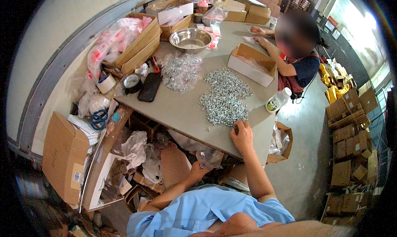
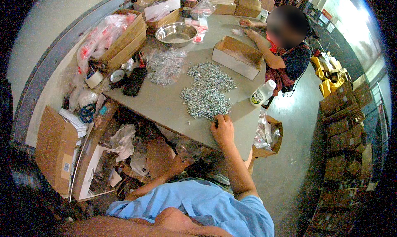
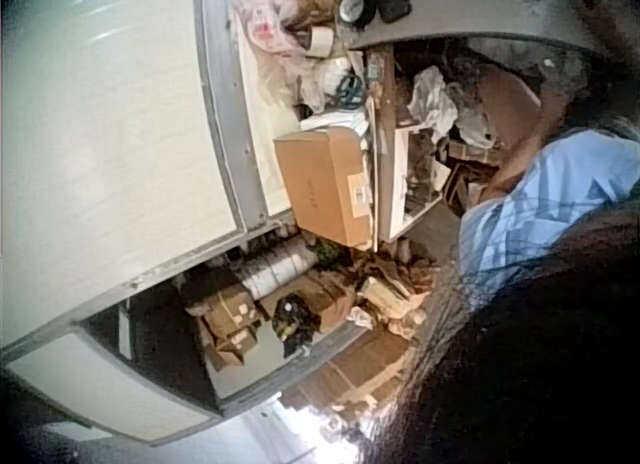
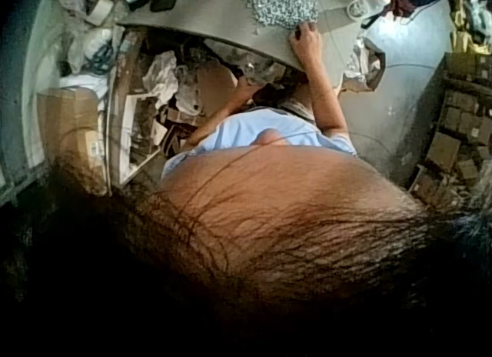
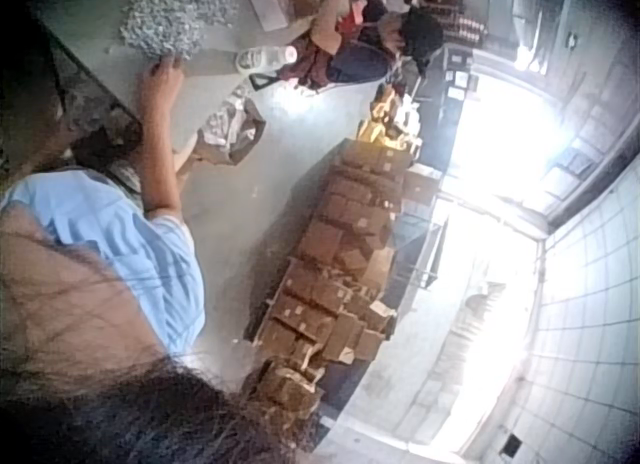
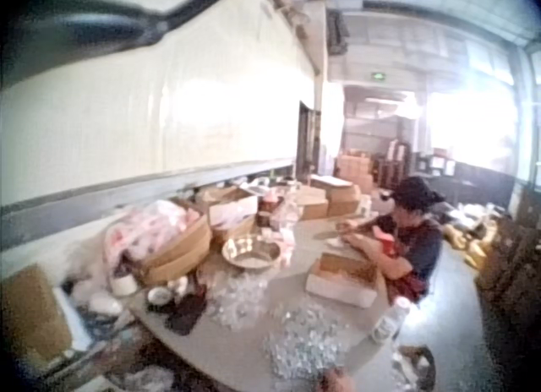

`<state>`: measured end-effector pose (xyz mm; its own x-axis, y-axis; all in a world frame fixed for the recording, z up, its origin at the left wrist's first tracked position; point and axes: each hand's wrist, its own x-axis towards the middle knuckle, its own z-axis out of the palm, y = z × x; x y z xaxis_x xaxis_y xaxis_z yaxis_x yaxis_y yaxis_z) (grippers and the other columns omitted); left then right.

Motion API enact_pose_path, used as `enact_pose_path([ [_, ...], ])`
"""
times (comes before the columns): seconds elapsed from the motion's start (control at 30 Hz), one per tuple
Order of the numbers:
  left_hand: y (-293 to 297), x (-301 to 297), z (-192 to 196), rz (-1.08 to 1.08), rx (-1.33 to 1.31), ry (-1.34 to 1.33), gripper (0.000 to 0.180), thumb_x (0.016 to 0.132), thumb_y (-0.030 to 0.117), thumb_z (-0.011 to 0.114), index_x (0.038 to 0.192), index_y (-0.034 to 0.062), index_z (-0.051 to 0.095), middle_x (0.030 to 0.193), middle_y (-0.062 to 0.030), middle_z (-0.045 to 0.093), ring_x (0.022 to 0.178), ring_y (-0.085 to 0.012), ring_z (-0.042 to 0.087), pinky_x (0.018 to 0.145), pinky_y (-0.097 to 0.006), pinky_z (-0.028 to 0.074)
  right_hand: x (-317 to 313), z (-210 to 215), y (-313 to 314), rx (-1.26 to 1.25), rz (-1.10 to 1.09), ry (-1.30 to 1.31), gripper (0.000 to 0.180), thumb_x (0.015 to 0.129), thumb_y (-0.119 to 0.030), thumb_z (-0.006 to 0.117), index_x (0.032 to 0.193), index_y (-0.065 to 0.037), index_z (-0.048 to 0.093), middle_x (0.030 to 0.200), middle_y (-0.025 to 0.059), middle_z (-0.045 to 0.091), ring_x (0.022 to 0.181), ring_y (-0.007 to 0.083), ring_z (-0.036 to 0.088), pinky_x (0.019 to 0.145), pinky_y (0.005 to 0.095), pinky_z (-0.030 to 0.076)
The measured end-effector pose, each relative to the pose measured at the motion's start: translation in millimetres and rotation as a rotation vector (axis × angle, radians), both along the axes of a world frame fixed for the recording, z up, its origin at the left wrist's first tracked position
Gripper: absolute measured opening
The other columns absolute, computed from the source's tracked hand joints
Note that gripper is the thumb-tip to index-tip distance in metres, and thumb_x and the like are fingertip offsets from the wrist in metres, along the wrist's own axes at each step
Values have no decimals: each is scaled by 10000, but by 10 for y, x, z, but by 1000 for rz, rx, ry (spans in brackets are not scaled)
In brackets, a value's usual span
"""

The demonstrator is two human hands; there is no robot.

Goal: The person sorts small metal parts from a pile on a table into plastic bags by hand and places the bags into a box.

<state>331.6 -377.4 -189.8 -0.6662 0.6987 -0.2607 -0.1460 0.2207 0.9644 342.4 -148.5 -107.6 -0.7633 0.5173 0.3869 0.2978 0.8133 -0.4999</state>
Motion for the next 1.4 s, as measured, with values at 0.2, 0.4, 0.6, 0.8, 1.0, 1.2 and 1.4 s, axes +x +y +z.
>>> enact_pose_path([
  [0.2, 11, 29, -244, 12, 69, 43, 319, 773, 207, 695, 1014, 7, 627, 935, -70, 673, 861, -154, 605, 785, -317, 470, 82, 55, -90, -7, -1, -79, 165, 737, -139, 613, 858, -44, 554, 876, 182, 566, 803, 384, 560, 697, 453, 466],
  [0.4, 105, 33, -651, 40, 259, -36, 299, 760, 183, 694, 994, 11, 627, 903, -65, 666, 830, -153, 596, 754, -319, 471, 291, 214, -409, -223, 316, -222, 170, 744, -155, 619, 856, -40, 562, 879, 178, 577, 813, 381, 565, 703, 441, 475],
  [0.6, 200, 15, -1170, 126, 302, -42, 247, 747, 161, 685, 939, 18, 626, 876, -96, 652, 813, -189, 600, 722, -331, 468, 378, 244, -550, -447, 423, -157, 151, 742, -141, 635, 848, -41, 597, 829, 149, 586, 758, 339, 590, 662, 395, 493],
  [0.8, 188, -83, -904, 31, 108, 250, 229, 719, 158, 709, 860, 13, 600, 816, -110, 632, 768, -210, 590, 698, -341, 462, 378, 125, -497, -441, 359, -111, 119, 743, -112, 624, 824, -30, 592, 819, 151, 578, 731, 338, 583, 636, 387, 489],
  [1.0, -83, -164, -588, -224, 8, 254, 247, 710, 165, 737, 819, 23, 567, 775, -70, 608, 751, -182, 564, 679, -320, 452, 433, 87, -566, -296, 403, -43, 119, 739, -84, 641, 828, -20, 594, 784, 121, 557, 721, 288, 566, 654, 371, 475],
  [1.2, -620, -181, 344, -540, 52, -120, 410, 698, 171, 770, 1017, 16, 565, 962, -37, 595, 963, -166, 561, 835, -300, 448, 633, 434, -1079, -206, 1017, -93, 176, 710, -151, 660, 881, -108, 648, 966, 97, 541, 943, 293, 502, 811, 395, 422],
  [1.4, -730, 4, 786, -560, 51, -392, 660, 730, 181, 757, 1270, 52, 402, 1183, -77, 496, 1113, -183, 479, 930, -317, 420, 755, 373, -1261, -53, 1059, -173, 208, 686, -180, 658, 888, -129, 649, 1149, 100, 470, 1072, 307, 418, 902, 421, 381],
])
